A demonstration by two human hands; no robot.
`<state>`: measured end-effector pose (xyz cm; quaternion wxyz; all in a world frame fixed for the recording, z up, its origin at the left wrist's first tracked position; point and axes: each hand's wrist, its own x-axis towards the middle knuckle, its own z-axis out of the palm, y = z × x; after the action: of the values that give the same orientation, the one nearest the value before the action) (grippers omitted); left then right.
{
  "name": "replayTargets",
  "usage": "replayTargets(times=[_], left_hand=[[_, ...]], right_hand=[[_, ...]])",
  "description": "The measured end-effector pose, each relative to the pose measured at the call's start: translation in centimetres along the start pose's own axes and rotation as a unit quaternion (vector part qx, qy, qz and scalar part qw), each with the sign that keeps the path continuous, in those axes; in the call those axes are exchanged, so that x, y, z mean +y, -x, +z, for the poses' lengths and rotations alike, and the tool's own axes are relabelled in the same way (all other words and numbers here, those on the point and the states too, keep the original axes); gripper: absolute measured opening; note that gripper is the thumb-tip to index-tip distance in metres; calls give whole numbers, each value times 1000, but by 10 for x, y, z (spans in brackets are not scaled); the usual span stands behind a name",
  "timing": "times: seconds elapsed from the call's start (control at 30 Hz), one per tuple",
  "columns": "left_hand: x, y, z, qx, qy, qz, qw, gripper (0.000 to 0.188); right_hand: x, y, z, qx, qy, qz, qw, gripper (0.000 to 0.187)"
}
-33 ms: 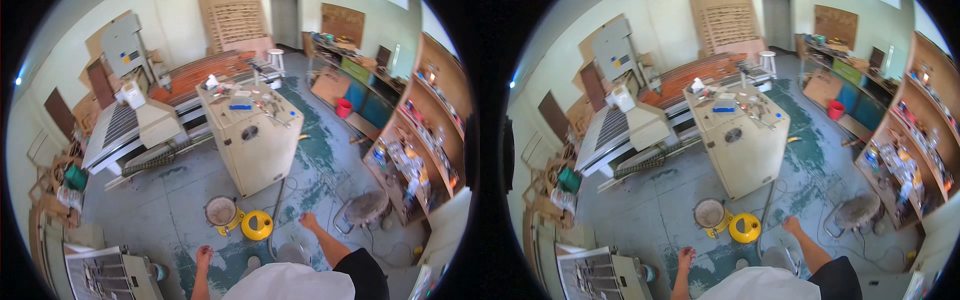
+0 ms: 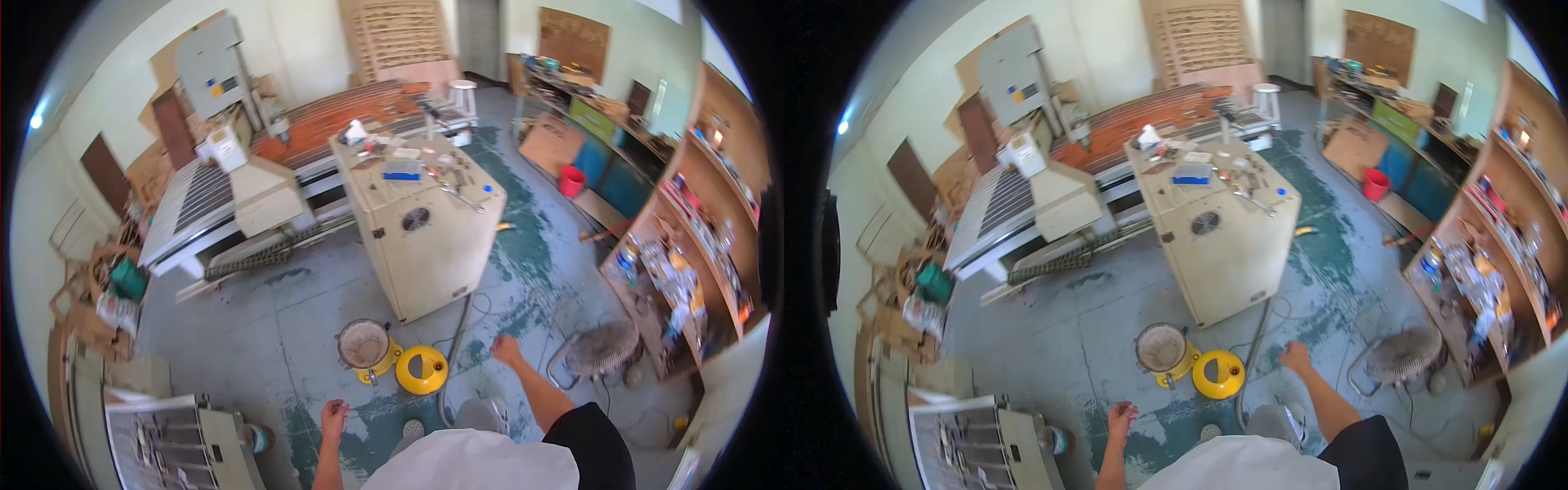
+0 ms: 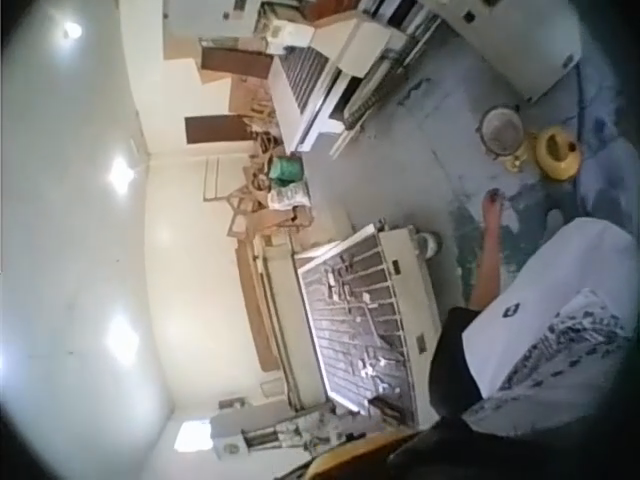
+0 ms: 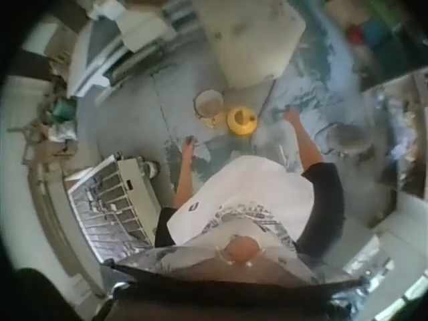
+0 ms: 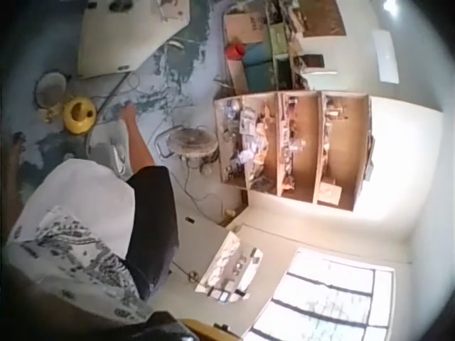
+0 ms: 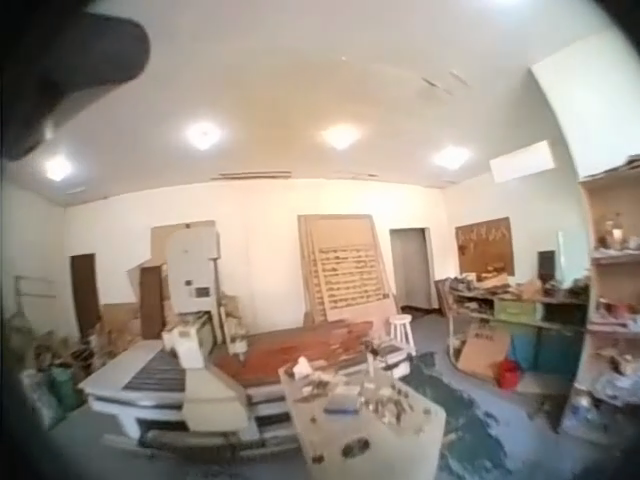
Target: Replacing the tool head or component on a CNC-style machine spindle.
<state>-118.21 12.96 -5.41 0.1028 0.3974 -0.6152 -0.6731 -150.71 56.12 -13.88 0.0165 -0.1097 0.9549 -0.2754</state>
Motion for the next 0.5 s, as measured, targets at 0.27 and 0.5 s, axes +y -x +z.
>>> replayTargets(times=[0.27, 0.5], left_hand=[[-170, 94, 58, 214, 105, -218, 946, 11], [-163, 163, 169, 309, 207, -266, 889, 6]], right_hand=[[-140, -321, -119, 167, 40, -125, 977, 51], [-135, -404, -122, -20, 161, -155, 975, 46]])
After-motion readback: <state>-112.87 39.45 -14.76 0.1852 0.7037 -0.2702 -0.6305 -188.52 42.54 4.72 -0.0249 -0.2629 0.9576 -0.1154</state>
